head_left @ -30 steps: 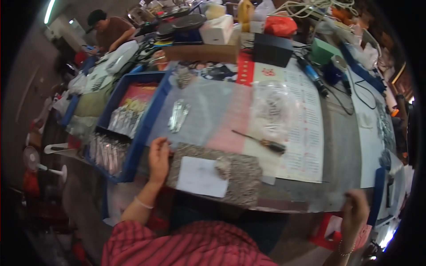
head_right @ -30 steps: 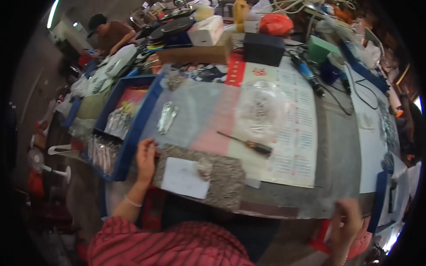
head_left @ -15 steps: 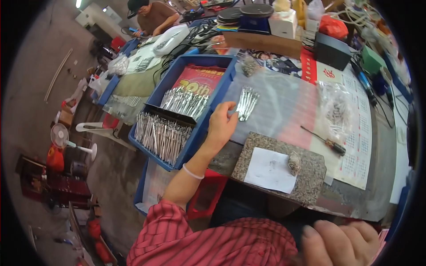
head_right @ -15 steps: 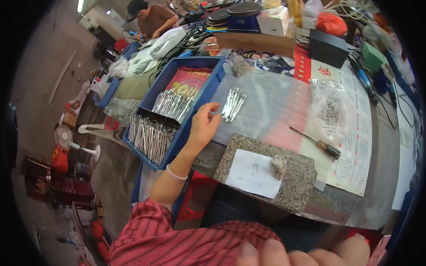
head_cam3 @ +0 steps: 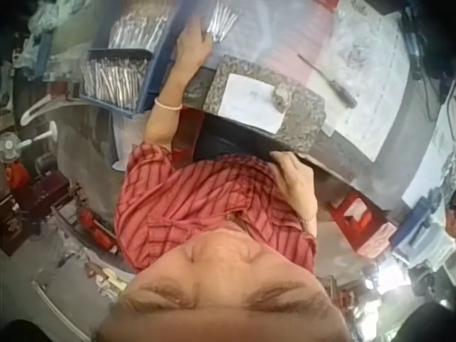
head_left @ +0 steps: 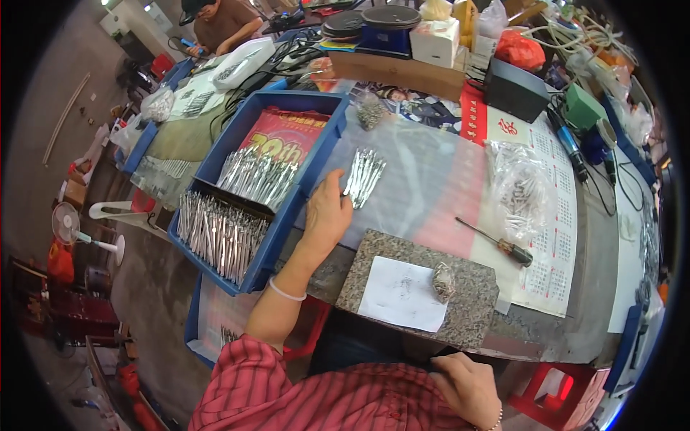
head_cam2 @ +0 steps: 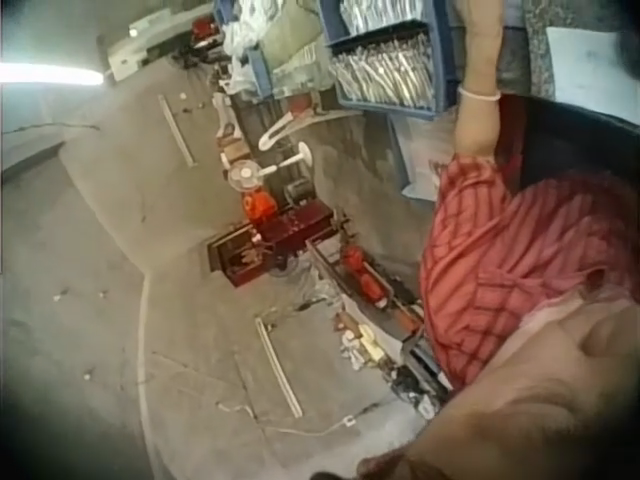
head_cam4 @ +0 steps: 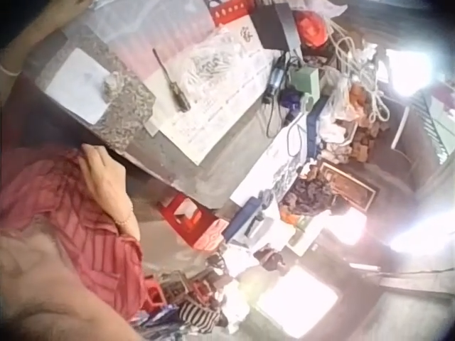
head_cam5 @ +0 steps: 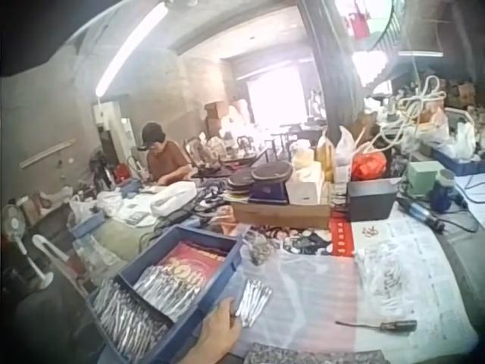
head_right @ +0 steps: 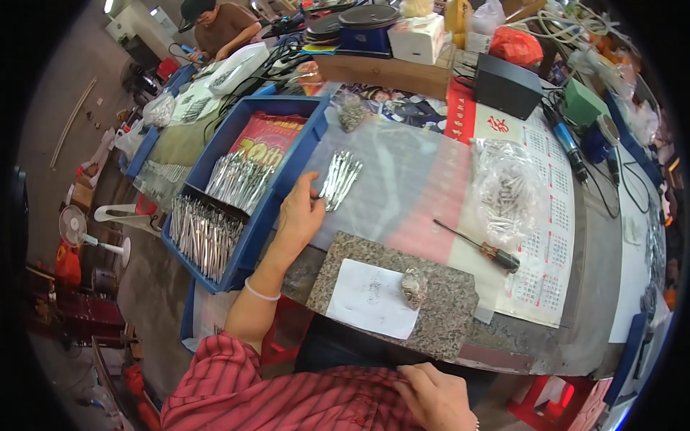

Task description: Assembling and inspecting small metal hardware components using a hand tool in a workshop.

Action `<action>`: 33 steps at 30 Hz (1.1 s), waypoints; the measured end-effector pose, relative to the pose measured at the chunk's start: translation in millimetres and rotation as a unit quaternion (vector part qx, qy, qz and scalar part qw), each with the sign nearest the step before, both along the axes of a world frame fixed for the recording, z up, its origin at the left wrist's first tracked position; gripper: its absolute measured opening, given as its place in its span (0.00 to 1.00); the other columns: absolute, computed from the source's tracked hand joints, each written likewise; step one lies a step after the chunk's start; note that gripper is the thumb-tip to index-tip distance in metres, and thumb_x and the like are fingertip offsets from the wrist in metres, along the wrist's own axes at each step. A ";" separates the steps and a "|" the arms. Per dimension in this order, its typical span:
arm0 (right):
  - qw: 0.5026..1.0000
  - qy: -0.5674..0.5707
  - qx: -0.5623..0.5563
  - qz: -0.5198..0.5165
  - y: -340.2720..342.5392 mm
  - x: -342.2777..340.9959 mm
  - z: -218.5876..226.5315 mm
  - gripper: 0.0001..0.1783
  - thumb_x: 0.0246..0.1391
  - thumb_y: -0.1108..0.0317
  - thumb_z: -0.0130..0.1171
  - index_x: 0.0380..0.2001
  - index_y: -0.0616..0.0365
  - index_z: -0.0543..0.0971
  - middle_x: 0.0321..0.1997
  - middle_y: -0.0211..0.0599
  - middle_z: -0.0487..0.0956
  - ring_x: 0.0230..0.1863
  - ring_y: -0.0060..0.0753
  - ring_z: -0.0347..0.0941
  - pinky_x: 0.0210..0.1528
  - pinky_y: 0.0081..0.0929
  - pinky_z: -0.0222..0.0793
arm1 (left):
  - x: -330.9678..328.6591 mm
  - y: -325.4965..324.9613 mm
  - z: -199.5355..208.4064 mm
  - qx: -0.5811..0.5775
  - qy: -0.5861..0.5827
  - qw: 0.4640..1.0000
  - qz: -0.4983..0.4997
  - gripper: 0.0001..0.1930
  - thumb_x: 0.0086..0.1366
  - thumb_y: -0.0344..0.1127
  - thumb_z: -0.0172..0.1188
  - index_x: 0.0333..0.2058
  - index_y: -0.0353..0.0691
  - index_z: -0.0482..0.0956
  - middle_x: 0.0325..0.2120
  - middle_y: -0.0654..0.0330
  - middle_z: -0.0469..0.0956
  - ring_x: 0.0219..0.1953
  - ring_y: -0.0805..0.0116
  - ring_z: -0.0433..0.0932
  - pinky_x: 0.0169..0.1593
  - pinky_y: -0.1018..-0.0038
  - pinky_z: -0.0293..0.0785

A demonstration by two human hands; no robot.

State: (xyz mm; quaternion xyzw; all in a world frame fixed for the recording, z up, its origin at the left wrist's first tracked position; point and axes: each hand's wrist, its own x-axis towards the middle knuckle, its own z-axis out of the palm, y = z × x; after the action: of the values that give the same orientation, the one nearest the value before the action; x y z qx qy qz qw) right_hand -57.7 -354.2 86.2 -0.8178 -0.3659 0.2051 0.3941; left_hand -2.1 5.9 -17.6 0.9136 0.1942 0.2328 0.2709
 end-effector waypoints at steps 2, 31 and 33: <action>1.000 -0.009 0.013 0.023 3.4 0.5 -20.9 0.10 0.50 0.68 0.62 0.36 0.59 0.77 0.33 0.43 0.78 0.30 0.47 0.75 0.31 0.36 0.70 | -9.2 2.5 0.7 0.016 0.004 1.000 0.009 0.22 0.54 0.24 0.54 0.50 0.30 0.66 0.35 0.40 0.75 0.40 0.41 0.74 0.46 0.55 0.69; 0.992 -0.018 0.064 0.109 16.1 -17.4 -51.9 0.10 0.55 0.63 0.59 0.37 0.56 0.76 0.31 0.37 0.76 0.27 0.40 0.76 0.26 0.32 0.72 | -23.9 -24.9 48.2 0.210 -0.081 0.974 0.014 0.17 0.61 0.19 0.52 0.50 0.36 0.67 0.32 0.53 0.72 0.34 0.60 0.74 0.37 0.70 0.71; 0.991 0.011 0.120 0.059 16.4 -13.8 -51.3 0.09 0.54 0.66 0.60 0.37 0.57 0.77 0.31 0.38 0.77 0.28 0.41 0.77 0.28 0.32 0.73 | -44.7 -53.4 68.3 -0.043 -0.129 0.991 -0.021 0.19 0.61 0.17 0.51 0.51 0.37 0.66 0.30 0.61 0.68 0.31 0.76 0.68 0.34 0.81 0.65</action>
State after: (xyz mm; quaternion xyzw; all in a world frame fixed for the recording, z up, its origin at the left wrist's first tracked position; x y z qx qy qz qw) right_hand -71.4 -337.8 34.9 -0.7387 -0.4315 0.1918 0.4810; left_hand -46.8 -47.5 50.8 0.8674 0.1485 0.3345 0.3372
